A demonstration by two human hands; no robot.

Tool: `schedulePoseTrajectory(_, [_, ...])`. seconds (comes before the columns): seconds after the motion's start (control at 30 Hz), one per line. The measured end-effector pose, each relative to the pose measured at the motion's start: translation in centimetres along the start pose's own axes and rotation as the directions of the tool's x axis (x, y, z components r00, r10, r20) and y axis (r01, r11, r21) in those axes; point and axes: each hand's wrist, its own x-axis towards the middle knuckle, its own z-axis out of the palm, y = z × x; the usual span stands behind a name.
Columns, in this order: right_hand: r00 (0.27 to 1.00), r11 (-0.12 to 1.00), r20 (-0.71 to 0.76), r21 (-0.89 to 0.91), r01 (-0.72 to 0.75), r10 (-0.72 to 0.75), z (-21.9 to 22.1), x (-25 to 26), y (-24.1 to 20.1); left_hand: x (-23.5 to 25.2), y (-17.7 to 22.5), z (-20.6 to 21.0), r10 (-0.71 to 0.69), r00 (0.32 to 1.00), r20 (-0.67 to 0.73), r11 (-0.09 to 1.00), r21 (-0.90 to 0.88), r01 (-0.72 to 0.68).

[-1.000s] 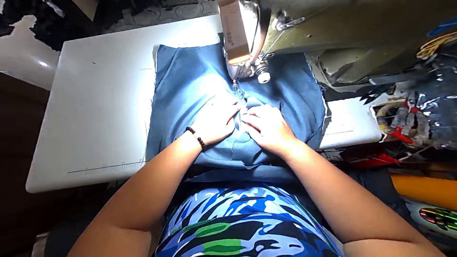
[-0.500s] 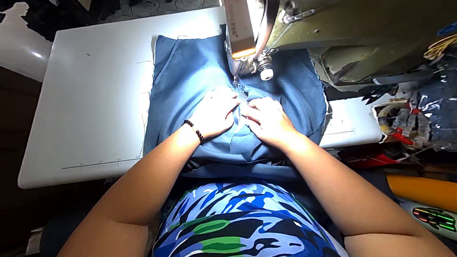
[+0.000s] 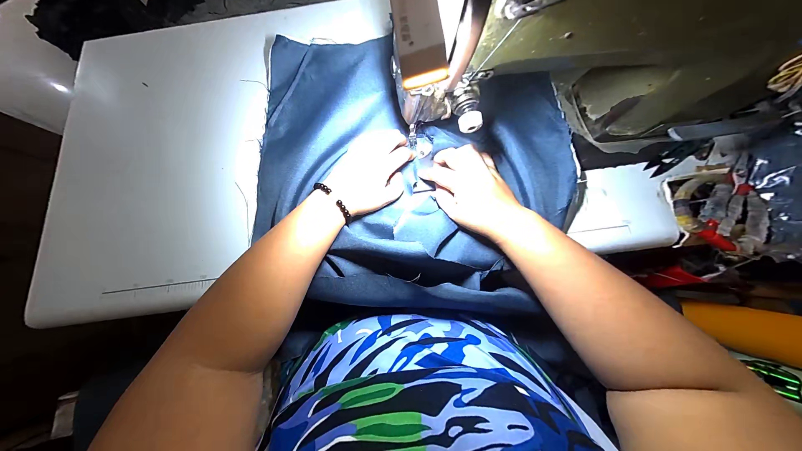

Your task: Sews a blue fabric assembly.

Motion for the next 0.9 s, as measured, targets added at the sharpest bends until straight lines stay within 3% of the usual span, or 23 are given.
schedulePoseTrajectory(0.47, [0.991,0.993,0.110,-0.100,-0.069,0.080,-0.7,2.6,0.0,3.5,-3.6,-1.2,0.020,0.999,0.031,0.997,0.078,-0.022])
schedulePoseTrajectory(0.63, [0.994,0.987,0.076,-0.146,-0.071,0.083,-1.9,1.1,-1.1,3.7,-3.7,-1.3,0.006,1.000,0.014,0.996,0.087,-0.007])
schedulePoseTrajectory(0.73, [0.955,0.957,0.162,-0.199,-0.213,0.247,-3.3,0.3,-2.3,3.6,-4.1,-0.9,0.038,0.999,-0.017,0.996,0.075,-0.036])
schedulePoseTrajectory(0.83, [0.842,0.887,0.287,-0.215,-0.408,0.457,-4.6,1.8,-1.2,3.7,-4.2,-0.9,0.030,0.999,-0.023,0.996,0.086,-0.028])
schedulePoseTrajectory(0.9, [0.793,0.830,0.245,-0.207,-0.519,0.557,-5.3,3.8,1.1,3.7,-4.1,-1.0,-0.032,0.999,0.019,0.993,0.114,0.030])
